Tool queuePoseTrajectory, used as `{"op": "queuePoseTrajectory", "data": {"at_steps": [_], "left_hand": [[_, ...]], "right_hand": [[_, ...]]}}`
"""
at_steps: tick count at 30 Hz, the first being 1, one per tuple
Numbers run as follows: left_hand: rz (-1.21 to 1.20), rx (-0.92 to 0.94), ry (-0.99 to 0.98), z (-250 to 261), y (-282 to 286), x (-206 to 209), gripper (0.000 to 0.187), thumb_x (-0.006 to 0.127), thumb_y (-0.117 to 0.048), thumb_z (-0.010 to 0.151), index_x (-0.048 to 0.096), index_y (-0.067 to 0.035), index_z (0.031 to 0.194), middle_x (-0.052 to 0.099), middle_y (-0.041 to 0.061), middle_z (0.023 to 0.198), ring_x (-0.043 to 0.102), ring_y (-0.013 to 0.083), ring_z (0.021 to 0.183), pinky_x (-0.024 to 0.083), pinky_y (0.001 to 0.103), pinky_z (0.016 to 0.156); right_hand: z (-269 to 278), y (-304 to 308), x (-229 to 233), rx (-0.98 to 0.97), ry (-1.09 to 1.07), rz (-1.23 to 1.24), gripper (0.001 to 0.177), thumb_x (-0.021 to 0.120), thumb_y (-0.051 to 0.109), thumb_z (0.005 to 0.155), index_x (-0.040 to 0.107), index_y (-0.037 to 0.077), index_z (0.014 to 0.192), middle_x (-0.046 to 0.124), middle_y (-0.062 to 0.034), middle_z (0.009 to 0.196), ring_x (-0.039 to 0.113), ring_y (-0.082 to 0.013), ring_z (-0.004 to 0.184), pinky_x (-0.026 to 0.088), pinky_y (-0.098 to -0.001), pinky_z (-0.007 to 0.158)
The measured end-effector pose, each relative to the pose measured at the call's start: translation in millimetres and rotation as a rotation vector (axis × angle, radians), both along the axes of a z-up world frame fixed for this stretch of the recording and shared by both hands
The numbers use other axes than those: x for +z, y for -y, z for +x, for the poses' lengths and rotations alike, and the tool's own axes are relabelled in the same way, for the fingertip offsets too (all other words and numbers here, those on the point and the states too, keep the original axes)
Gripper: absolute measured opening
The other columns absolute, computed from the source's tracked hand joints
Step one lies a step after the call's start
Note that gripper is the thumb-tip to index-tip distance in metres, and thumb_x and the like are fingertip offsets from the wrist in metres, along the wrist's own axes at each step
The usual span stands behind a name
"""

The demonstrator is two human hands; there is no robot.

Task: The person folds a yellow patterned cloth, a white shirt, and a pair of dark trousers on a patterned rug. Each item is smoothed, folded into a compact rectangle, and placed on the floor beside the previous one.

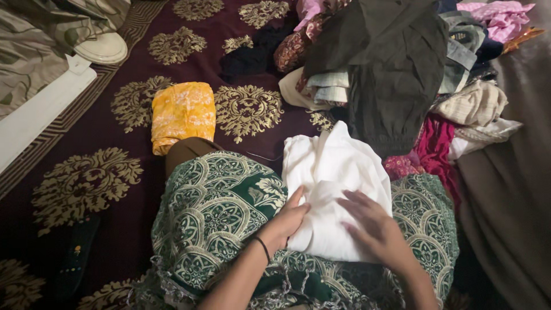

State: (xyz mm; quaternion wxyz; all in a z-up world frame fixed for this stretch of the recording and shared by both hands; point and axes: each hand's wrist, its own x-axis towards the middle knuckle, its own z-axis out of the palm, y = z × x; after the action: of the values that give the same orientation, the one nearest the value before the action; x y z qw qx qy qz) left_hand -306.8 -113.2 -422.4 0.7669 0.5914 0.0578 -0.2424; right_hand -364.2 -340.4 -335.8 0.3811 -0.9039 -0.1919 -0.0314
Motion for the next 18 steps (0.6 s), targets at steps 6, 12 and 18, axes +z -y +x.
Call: {"op": "queuePoseTrajectory", "data": {"at_steps": [6,12,18], "left_hand": [[-0.037,-0.029,-0.146,6,-3,2,0.059,0.049,-0.024,0.097,0.036,-0.018,0.155,0.063,0.015,0.133,0.066,0.022,0.108,0.057,0.039,0.09],[0.56,-0.209,0.367,-24,-18,76,0.09,0.056,-0.062,0.095,0.019,-0.016,0.163,0.052,0.025,0.136,0.057,0.0348,0.123,0.045,0.042,0.106],[0.861,-0.565,0.824,-36,-42,135,0.143,0.096,-0.066,0.058,0.015,-0.001,0.156,0.042,0.036,0.141,0.038,0.0492,0.133,0.034,0.047,0.108]], "right_hand": [[1,-10,22,0.144,-0.123,-0.121,0.13,0.102,0.031,0.048,0.036,0.013,0.158,0.022,-0.0223,0.168,0.022,-0.0433,0.152,0.026,-0.048,0.115],[0,-7,28,0.039,-0.211,0.001,0.109,0.092,0.016,0.051,0.046,0.017,0.15,0.055,-0.0184,0.146,0.059,-0.0277,0.129,0.044,-0.0369,0.107],[8,-7,39,-0.08,-0.343,-0.113,0.097,0.09,0.021,0.057,0.057,0.025,0.148,0.08,-0.0146,0.096,0.078,-0.0193,0.083,0.059,-0.0334,0.084]]}}
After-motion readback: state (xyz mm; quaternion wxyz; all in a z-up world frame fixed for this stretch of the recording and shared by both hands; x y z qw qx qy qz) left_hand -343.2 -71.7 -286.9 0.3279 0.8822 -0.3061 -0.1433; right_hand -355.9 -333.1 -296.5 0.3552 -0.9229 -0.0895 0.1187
